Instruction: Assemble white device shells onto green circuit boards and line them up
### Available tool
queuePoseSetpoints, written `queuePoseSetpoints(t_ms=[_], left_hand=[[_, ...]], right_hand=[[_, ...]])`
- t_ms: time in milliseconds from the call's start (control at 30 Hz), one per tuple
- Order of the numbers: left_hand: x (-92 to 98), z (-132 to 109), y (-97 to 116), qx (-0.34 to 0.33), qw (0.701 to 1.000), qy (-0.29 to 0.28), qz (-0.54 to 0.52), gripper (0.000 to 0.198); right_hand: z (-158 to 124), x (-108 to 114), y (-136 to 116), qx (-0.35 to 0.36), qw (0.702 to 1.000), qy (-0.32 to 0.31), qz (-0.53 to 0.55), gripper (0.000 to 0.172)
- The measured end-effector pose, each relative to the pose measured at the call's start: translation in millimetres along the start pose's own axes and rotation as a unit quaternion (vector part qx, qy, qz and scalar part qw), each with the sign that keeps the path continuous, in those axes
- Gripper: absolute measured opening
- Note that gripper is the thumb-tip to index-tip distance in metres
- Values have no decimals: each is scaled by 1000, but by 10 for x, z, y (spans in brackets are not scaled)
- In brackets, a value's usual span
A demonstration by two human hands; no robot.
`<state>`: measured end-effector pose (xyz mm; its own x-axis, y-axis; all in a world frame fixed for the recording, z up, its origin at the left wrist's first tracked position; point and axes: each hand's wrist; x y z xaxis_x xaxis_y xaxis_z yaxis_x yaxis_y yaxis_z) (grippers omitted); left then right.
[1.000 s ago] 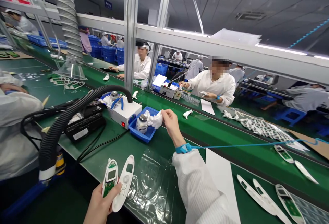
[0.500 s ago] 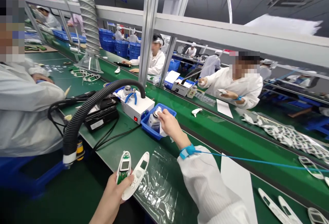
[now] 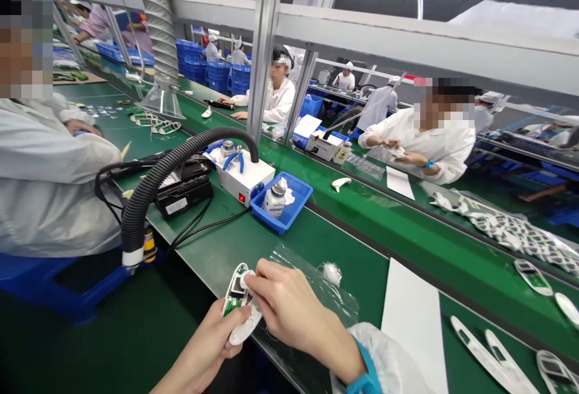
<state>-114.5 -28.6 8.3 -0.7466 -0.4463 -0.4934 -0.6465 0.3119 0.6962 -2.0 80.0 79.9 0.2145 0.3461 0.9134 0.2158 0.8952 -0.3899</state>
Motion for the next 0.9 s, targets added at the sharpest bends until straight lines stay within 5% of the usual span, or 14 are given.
queuePoseSetpoints(t_ms=[167, 333, 567, 767, 900], left_hand=[[-100, 10, -96, -27, 999, -32, 14, 41], [-111, 18, -207, -51, 997, -46, 27, 46], [-98, 18, -284, -108, 990, 25, 82, 41], [-121, -25, -167, -210, 965, 87, 128, 43], [-159, -51, -145, -191, 970, 72, 135, 39]], right_hand=[[-117, -266, -25, -22, 997, 51, -60, 23], [-154, -288, -63, 9, 996, 74, -56, 24], [-149, -410, -122, -62, 981, 146, -110, 25], [-191, -347, -212, -142, 980, 131, 39, 18], [-183, -291, -209, -119, 968, 214, 51, 17]])
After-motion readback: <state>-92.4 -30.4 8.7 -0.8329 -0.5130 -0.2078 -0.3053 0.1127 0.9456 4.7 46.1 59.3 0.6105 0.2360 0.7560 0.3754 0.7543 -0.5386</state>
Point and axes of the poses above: each hand's wrist, its own z-axis towards the middle knuckle, its own x-axis out of the back of the hand, y = z × x, and after that the axes turned 1 degree about x, right-handed
